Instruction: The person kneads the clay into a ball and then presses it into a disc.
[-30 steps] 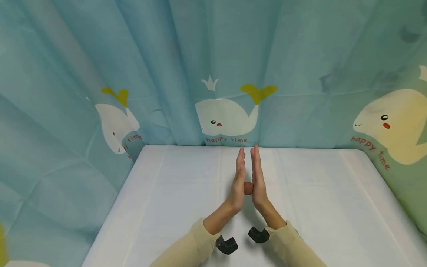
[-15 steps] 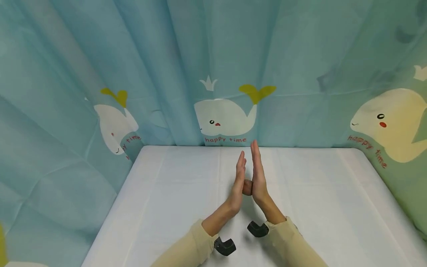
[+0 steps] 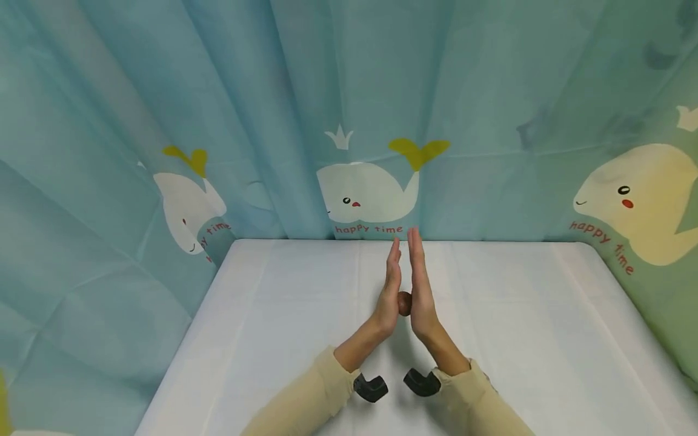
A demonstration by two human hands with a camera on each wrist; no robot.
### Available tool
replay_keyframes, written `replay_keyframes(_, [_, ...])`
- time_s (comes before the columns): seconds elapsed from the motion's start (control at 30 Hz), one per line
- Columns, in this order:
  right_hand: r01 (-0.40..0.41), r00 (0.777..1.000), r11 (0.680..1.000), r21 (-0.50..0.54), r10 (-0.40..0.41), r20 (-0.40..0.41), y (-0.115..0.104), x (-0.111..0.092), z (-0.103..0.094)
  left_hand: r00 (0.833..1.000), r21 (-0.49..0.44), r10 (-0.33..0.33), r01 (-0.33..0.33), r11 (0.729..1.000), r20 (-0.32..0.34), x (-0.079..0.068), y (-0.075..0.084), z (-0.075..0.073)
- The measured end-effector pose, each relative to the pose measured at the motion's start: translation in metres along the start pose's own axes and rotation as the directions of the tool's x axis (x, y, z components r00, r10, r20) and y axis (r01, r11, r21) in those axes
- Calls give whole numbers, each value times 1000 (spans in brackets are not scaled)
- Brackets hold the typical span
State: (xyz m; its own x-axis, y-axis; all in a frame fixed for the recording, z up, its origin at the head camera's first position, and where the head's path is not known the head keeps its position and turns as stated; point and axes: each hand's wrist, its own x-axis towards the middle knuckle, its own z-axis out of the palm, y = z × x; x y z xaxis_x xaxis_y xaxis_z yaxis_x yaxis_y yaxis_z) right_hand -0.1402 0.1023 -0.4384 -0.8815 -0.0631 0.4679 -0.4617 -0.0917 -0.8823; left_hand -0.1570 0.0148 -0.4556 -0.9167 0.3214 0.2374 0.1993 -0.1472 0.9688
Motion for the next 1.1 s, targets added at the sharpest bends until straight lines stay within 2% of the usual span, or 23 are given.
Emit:
replay_keyframes(0.17, [-17,1000,998,-67,18,14,11,15,-15,1000,-83,8,-9,996,-18,-8,5,7])
replay_keyframes(0.3, [-45,999,999,5,45,3,26,13,-19,998,-129,56,-55,990,4,-8,17,7])
replay_keyframes(0.43, [-76,997,991,114,76,7,29,1,-13,992,-89,124,-121,989,25,-2,27,5])
replay_keyframes(0.53, [-54,998,987,150,48,42,24,-12,-3,988,1,155,-155,988,-8,7,26,2])
replay_keyframes(0.67, [-13,998,992,125,5,66,12,-17,3,990,68,128,-124,990,-61,14,16,-2])
replay_keyframes(0.77, [-9,1000,994,108,6,30,6,-7,-4,995,54,98,-97,994,-28,10,10,2])
replay_keyframes(0.93, [7,998,989,146,3,-67,10,14,-23,998,10,48,-48,999,39,-5,7,15])
replay_keyframes(1.1, [-40,998,987,157,46,-32,21,12,-24,998,-41,66,-66,997,22,-7,16,15])
